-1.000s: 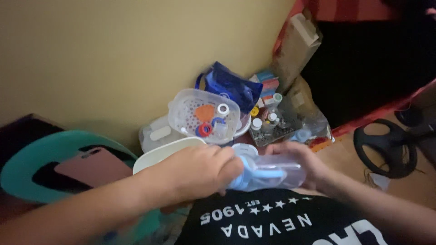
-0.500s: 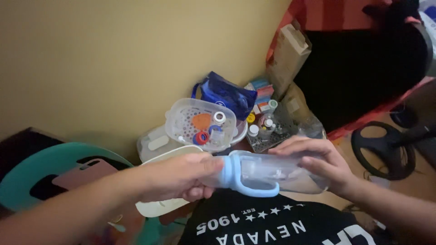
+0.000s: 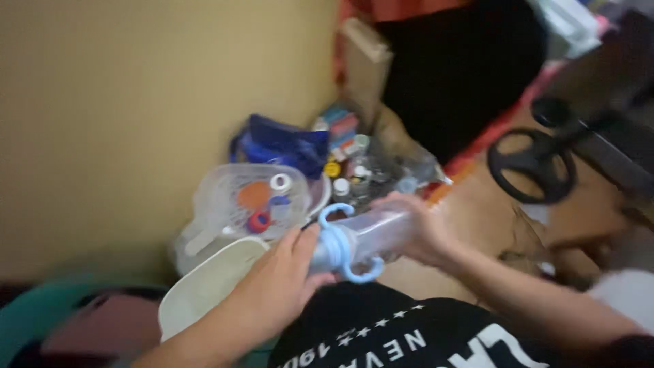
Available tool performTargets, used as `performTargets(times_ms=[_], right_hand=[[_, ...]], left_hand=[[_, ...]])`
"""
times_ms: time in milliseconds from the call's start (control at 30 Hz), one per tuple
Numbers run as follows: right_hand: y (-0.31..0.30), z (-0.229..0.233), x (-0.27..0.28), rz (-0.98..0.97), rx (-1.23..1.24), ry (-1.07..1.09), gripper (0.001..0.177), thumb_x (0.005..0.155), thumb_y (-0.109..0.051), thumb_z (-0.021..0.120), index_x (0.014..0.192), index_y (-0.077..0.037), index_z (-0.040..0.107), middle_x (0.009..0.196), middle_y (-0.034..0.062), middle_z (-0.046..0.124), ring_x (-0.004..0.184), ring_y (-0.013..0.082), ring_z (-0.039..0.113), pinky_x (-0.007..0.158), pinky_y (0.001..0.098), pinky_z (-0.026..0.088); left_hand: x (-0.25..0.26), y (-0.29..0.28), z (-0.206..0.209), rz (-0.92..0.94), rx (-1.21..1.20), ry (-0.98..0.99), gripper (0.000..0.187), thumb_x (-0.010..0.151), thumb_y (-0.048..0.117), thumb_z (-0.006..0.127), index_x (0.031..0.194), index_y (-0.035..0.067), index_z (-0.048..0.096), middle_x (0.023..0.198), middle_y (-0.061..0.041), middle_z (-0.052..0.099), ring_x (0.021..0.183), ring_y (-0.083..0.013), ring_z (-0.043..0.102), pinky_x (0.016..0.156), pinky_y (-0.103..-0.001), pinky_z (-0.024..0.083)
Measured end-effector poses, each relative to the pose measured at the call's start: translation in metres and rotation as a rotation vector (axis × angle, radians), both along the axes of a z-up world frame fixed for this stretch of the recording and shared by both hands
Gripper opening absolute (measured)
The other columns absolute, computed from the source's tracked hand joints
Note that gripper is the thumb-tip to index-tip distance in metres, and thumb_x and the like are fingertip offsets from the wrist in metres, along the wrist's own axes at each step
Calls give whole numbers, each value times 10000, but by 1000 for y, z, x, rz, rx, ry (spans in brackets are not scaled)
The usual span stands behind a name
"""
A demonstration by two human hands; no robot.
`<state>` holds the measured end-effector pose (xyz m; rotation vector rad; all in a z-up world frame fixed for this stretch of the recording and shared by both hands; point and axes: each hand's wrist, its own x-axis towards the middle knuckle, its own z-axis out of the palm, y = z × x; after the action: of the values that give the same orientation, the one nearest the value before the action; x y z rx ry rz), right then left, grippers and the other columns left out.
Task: Assemble baby bottles by fitting nipples into rings and organizing them in a container
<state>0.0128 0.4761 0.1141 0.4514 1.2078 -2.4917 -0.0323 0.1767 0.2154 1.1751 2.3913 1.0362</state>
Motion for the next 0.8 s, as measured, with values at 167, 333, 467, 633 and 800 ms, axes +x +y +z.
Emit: performTargets(times_ms=[167,333,467,633,800], right_hand=[[12,-175,5,-152,-214,-437,670,924,-669,502,1358,-166,594,1334,68,636,1185,266,621,974,477,530],[61,-283,29,-348,-177,-633,635,957,-642,477,1376,-171,557,1364,121,588,1244,341,564,1036,545,472],[90,-337,72,-343,-109,-687,594,965,-572,488,1414,-189,563,1412,55,563,1309,293,491,1103,515,405],[108,-345,106,-320,-186,-686,558,971,-509,498,1411,-172,562,1435,66,584,1249,293,542,1069,499,445],[119,-339,97,-228,-162,-649,532,970,-476,493,1404,-179,576,1376,40,624,1160,265,563,1027,464,470]], left_hand=[[-36,88,-65,-150,-135,189,548,797,108,756,1298,43,544,1082,-238,572,978,-456,611,813,-532,512],[-62,182,-170,-291,-184,228,375,855,63,635,1223,39,574,1108,-239,576,996,-452,615,800,-538,525],[-78,237,-266,-384,-291,333,211,914,80,532,1113,62,599,1109,-197,580,1039,-419,616,816,-513,553],[-98,264,-349,-406,-410,364,177,940,128,548,1101,76,599,1118,-183,567,1060,-404,611,811,-492,571],[-103,276,-366,-336,-423,384,250,887,105,558,1132,89,608,1140,-176,552,1069,-404,598,777,-465,588]])
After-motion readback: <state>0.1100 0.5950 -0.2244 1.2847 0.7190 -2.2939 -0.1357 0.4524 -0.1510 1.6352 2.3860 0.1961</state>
